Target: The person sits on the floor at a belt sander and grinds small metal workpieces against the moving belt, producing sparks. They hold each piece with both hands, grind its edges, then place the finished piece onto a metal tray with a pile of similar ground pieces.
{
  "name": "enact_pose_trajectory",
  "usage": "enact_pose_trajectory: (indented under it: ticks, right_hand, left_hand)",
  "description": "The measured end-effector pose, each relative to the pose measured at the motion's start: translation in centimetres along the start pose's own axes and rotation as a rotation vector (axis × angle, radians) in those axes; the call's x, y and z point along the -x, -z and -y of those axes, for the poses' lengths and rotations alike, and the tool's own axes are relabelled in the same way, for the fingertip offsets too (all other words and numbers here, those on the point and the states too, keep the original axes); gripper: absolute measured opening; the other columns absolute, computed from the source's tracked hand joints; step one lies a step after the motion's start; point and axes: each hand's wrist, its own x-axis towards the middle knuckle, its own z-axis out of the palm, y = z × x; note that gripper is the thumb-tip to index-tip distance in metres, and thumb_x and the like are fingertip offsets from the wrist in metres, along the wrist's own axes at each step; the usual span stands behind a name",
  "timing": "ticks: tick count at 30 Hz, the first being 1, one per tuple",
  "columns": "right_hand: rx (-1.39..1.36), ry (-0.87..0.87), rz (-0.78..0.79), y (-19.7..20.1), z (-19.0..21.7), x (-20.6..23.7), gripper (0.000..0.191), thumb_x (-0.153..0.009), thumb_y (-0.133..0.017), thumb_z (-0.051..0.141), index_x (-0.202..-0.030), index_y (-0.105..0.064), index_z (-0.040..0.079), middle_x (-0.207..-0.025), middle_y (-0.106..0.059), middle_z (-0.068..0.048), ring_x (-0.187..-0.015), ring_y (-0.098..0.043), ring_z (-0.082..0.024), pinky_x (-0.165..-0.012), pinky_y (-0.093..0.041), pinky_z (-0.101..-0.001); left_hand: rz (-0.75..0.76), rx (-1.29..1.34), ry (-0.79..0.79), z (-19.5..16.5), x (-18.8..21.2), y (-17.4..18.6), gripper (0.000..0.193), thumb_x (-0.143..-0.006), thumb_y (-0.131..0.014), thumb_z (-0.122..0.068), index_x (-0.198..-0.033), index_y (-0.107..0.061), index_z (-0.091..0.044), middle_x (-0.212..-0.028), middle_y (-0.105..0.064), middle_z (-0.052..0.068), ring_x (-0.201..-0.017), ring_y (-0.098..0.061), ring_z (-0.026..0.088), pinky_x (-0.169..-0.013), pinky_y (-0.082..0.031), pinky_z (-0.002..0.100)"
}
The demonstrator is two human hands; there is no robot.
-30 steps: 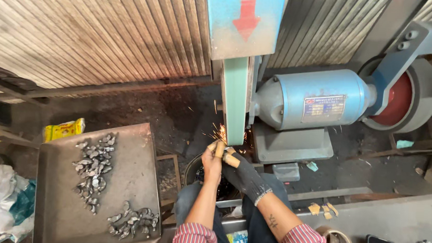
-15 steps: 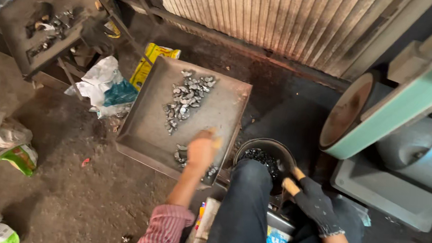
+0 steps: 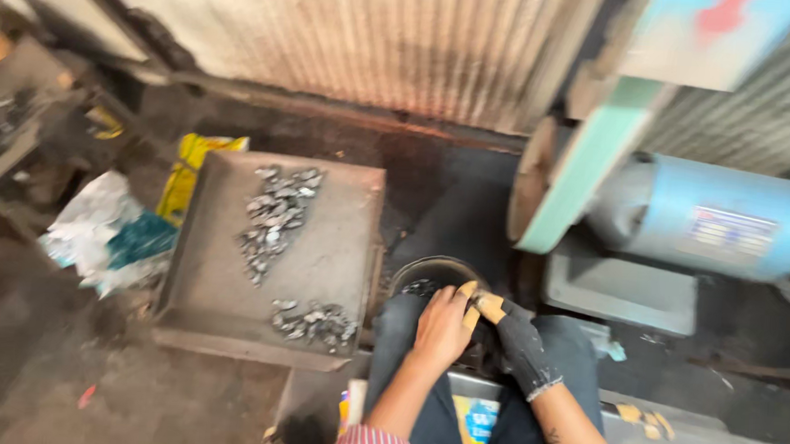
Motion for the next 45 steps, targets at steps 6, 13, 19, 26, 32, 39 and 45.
enact_pose_trajectory:
  ticks: [6,13,19,26,32,39,45]
  right_hand:
    - [0.072,0.114,0.077,4.9,2.3,5.6,0.028,-0.099,-0.063,0.019,-0.111,-0.072,-0.004,-0.095,-0.074,-0.015,-0.08,-0.069,-0.02,-0.071,-0.056,-0.0322]
    - [0.171,0.541,0.396,3.7,6.1,5.9,0.03,-0.096,-0.066,0.01,-0.124,-0.066,-0.002,-0.111,-0.072,-0.017,-0.1,-0.069,-0.026,-0.087,-0.056,-0.0367]
    - [0.171,0.333,0.117,2.9,6.7,-2.5,0.034,-0.09,-0.079,0.022,-0.117,-0.073,0.002,-0.095,-0.071,-0.001,-0.079,-0.061,-0.005,-0.068,-0.051,-0.0254]
    - [0.139,0.158,-0.097,2.5,4.5,-4.2,0.032,-0.092,-0.079,0.023,-0.11,-0.072,-0.001,-0.087,-0.071,-0.005,-0.072,-0.06,-0.01,-0.06,-0.048,-0.0279]
    - [0.602,0.378,0.279,1.8,12.0,4.7,0.059,-0.085,-0.077,0.02,-0.137,-0.054,0.003,-0.108,-0.073,-0.009,-0.096,-0.068,-0.014,-0.087,-0.056,-0.0323]
    - [1.23,0.616,-0.26,0.5,10.7,7.9,0.041,-0.084,-0.075,0.025,-0.118,-0.067,0.002,-0.104,-0.069,-0.017,-0.091,-0.068,-0.03,-0.078,-0.054,-0.0397]
    - [-0.378,0.149,0.045,3.0,3.2,2.3,0.026,-0.093,-0.071,0.022,-0.104,-0.064,-0.001,-0.094,-0.068,-0.01,-0.088,-0.066,-0.023,-0.083,-0.055,-0.0402]
  left_hand:
    - [0.315,0.801,0.311,-1.8,4.5,-6.2,0.034,-0.098,-0.069,-0.028,-0.119,-0.069,-0.001,-0.096,-0.07,0.011,-0.081,-0.064,0.022,-0.067,-0.053,0.035]
    - [0.856,1.199,0.395,-2.3,0.0,-5.6,0.029,-0.104,-0.064,-0.03,-0.106,-0.068,-0.002,-0.068,-0.06,0.005,-0.053,-0.055,0.01,-0.048,-0.041,0.024]
    - [0.329,1.842,0.954,-3.1,-6.5,-10.3,0.023,-0.099,-0.061,-0.025,-0.117,-0.065,-0.011,-0.091,-0.07,0.0,-0.068,-0.059,0.007,-0.058,-0.044,0.023]
    - [0.216,1.839,1.101,-2.0,-7.9,-12.9,0.02,-0.098,-0.063,-0.025,-0.11,-0.071,-0.012,-0.084,-0.07,-0.002,-0.065,-0.06,0.007,-0.055,-0.046,0.023]
    - [0.767,0.999,0.264,-1.6,-6.5,-5.7,0.019,-0.101,-0.067,-0.02,-0.101,-0.076,-0.004,-0.085,-0.071,0.001,-0.07,-0.063,0.009,-0.061,-0.051,0.027]
    - [0.406,0.186,-0.161,-3.9,-4.0,-2.0,0.019,-0.096,-0.074,-0.022,-0.104,-0.078,-0.006,-0.092,-0.077,0.013,-0.08,-0.076,0.026,-0.069,-0.056,0.034]
    - [0.099,0.47,0.005,-5.0,-0.9,-5.3,0.046,-0.089,-0.073,-0.02,-0.132,-0.065,-0.004,-0.099,-0.076,0.012,-0.076,-0.074,0.014,-0.065,-0.059,0.027]
